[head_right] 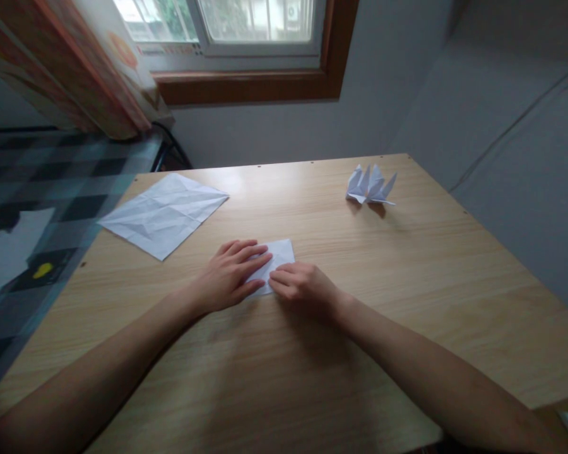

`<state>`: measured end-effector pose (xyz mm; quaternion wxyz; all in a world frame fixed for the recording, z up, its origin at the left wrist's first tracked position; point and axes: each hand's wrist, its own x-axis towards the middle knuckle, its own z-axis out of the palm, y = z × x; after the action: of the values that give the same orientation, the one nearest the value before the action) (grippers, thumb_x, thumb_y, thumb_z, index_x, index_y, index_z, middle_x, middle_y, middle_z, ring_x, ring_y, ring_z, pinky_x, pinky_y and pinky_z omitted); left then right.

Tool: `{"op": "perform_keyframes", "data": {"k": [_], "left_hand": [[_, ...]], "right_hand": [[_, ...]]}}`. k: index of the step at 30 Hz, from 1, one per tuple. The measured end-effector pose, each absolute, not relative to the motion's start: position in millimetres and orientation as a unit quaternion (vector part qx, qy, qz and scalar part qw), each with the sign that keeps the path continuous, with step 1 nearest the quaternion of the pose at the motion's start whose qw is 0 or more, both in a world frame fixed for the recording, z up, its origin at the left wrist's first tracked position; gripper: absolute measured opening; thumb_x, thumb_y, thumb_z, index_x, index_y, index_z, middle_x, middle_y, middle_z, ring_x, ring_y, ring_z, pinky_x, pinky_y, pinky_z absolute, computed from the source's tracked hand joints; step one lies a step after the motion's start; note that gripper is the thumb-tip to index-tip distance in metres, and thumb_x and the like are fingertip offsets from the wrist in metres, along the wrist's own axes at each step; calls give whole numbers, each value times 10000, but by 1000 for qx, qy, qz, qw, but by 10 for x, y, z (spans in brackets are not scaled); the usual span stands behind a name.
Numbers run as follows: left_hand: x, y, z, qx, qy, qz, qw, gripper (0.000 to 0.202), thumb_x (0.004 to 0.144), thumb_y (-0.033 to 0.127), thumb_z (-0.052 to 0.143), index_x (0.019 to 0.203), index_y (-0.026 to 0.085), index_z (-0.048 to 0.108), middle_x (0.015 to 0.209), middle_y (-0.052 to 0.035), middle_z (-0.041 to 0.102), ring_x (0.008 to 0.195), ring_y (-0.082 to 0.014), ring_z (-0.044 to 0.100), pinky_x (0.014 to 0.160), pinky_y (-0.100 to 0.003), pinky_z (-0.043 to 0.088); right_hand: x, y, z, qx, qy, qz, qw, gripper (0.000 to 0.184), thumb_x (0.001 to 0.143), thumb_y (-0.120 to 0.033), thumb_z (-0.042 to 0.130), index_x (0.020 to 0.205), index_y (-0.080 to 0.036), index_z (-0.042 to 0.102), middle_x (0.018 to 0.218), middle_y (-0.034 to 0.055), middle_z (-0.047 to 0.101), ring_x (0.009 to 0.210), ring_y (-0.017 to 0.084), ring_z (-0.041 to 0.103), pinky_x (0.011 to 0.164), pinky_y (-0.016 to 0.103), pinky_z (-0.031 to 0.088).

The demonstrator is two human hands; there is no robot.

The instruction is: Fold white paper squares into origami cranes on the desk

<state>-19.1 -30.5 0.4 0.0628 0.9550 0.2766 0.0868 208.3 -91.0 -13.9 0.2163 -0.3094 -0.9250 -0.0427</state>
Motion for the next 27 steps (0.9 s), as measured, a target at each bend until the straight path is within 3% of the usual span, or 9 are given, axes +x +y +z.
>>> {"op": "perform_keyframes", "data": {"k": [8,13,16,20,23,27], "left_hand": [[-194,-297,17,956,271,85,67,527,948,509,489,1373,206,562,1414,-128,565,1320,-344,467,1079,-540,336],[-193,-302,12,956,271,97,60,510,966,499,457,1365,198,557,1400,-136,567,1312,-331,474,1083,-528,336],[-187,-303,21,954,274,102,61,480,986,465,427,1356,187,554,1386,-142,568,1302,-317,481,1077,-513,349],[-183,-303,32,949,276,124,82,494,983,465,432,1366,172,538,1349,-151,581,1263,-302,511,1072,-500,371],[-191,-311,21,944,287,131,93,585,941,475,507,1430,159,464,1385,-167,550,1273,-314,503,1088,-507,369],[-215,-316,-25,931,313,165,87,657,903,280,498,1519,147,313,1527,-186,402,1360,-317,436,1099,-501,374]], "right_hand": [[2325,-835,-150,-403,-880,-59,245,184,853,-52,561,871,-157,711,978,101,759,919,229,680,827,348,523],[2232,-821,-177,-418,-856,9,305,406,826,-81,536,1222,-122,618,1083,132,731,985,255,647,896,406,518],[2209,-802,-192,-428,-842,14,328,489,820,-89,542,1308,-102,558,993,116,725,907,246,625,853,401,509],[2270,-786,-182,-361,-883,-18,299,276,815,-61,524,991,-181,700,844,64,697,836,214,594,820,370,470],[2315,-797,-146,-319,-912,-15,258,92,846,-199,608,866,-180,696,888,72,698,857,213,603,831,376,461],[2344,-800,-120,-307,-917,-39,251,286,914,-441,621,816,-178,679,923,83,720,884,214,641,820,360,471]]}}
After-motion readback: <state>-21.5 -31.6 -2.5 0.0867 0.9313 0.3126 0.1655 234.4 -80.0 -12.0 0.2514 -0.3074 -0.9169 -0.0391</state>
